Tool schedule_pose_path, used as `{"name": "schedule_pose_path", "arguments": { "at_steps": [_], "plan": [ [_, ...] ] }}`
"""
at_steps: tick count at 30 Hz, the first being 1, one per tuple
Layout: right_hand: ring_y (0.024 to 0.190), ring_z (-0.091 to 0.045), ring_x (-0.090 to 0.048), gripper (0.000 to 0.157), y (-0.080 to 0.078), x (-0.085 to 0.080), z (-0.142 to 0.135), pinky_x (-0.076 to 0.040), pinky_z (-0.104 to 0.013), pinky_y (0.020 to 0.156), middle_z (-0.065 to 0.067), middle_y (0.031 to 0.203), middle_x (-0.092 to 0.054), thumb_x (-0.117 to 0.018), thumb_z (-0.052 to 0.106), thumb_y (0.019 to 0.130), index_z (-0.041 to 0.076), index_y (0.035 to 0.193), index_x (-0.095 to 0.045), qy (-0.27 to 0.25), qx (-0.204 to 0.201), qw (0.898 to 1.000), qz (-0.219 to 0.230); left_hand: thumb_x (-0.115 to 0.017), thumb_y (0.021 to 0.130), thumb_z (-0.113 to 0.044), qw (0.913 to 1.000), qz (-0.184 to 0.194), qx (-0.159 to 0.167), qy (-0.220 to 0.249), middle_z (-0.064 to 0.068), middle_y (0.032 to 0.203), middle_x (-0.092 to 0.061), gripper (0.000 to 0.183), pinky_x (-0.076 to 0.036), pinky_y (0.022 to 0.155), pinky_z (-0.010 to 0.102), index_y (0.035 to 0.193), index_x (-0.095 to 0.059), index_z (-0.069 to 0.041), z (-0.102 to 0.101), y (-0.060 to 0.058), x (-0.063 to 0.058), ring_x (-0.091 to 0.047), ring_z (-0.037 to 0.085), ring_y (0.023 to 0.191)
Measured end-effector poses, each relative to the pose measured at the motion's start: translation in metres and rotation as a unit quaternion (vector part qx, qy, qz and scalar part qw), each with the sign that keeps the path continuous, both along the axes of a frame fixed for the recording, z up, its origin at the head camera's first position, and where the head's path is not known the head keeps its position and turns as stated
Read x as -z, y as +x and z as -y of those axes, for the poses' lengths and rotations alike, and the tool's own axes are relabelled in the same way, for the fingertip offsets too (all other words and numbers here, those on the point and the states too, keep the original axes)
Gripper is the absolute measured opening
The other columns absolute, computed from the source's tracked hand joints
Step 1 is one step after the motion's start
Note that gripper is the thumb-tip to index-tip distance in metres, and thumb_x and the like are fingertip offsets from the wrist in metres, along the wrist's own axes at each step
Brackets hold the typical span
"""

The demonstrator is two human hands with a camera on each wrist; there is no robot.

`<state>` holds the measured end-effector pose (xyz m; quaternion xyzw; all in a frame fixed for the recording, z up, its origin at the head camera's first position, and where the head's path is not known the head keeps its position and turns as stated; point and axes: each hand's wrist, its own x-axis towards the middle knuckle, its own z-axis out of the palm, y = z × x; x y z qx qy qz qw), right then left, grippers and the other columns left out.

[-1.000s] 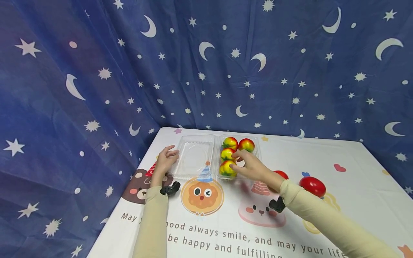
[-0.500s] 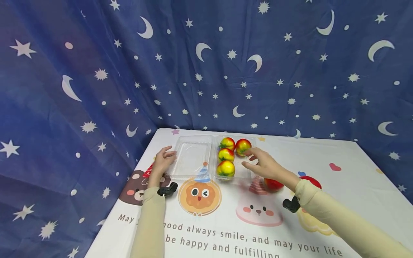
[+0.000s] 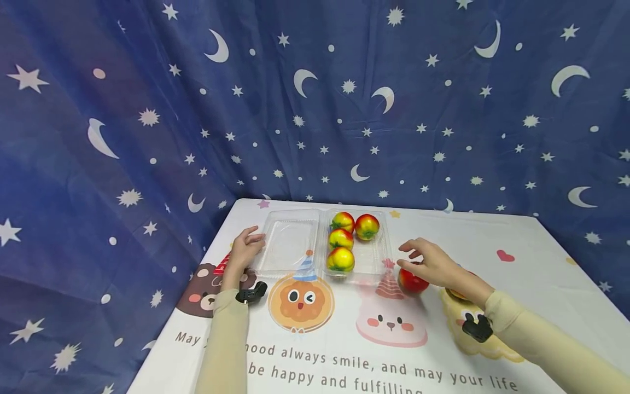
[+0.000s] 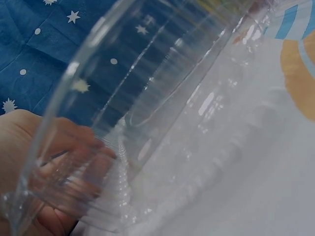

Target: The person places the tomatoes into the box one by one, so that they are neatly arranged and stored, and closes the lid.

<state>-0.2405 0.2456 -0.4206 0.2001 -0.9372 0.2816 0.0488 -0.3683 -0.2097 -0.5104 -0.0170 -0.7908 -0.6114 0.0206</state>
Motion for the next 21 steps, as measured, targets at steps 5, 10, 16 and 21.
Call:
{"name": "schedule_pose_path", "arguments": {
  "at_steps": [5,10,16,21],
  "plan": [
    [0.094,-0.034,-0.065,0.026,0.009,0.003,-0.014,-0.058,-0.041,0.073,-0.02,0.106,-0.065,-0.069,0.006,0.086,-0.004,0.11,-0.066,-0.005,-0.004,1.0,0.004,-0.061,0.094,-0.004,1.0,0.001,0.001,0.009,0.023,0.131,-0.06,0.057,-0.052,0.081,0.019,0.147,-0.041,-0.002,0.001,-0.001,0.002,-0.061,0.032,0.116],
    [0.096,-0.034,-0.064,0.026,0.013,0.007,-0.022,-0.057,-0.046,0.076,-0.016,0.103,-0.067,-0.072,0.006,0.085,-0.004,0.108,-0.067,0.002,-0.009,1.0,-0.003,-0.061,0.094,-0.004,0.9999,0.005,-0.001,0.013,0.022,0.13,-0.061,0.057,-0.051,0.079,0.017,0.148,-0.042,-0.003,0.003,-0.001,0.003,-0.061,0.032,0.116],
    [0.098,-0.035,-0.063,0.028,0.011,0.012,-0.032,-0.056,-0.05,0.078,-0.014,0.104,-0.067,-0.076,0.01,0.084,-0.002,0.108,-0.067,0.002,0.007,1.0,-0.007,-0.062,0.095,-0.005,0.9999,0.006,-0.004,0.009,0.021,0.131,-0.061,0.057,-0.052,0.082,0.02,0.148,-0.042,-0.004,0.003,-0.001,0.002,-0.061,0.031,0.117],
    [0.101,-0.036,-0.061,0.028,0.008,0.015,-0.037,-0.055,-0.051,0.082,-0.016,0.107,-0.066,-0.075,0.011,0.085,-0.002,0.109,-0.066,0.0,0.029,1.0,0.012,-0.062,0.095,-0.005,0.9999,0.007,-0.006,0.008,0.022,0.131,-0.06,0.056,-0.051,0.083,0.02,0.148,-0.042,-0.004,0.001,-0.002,0.003,-0.06,0.03,0.117]
  ]
}}
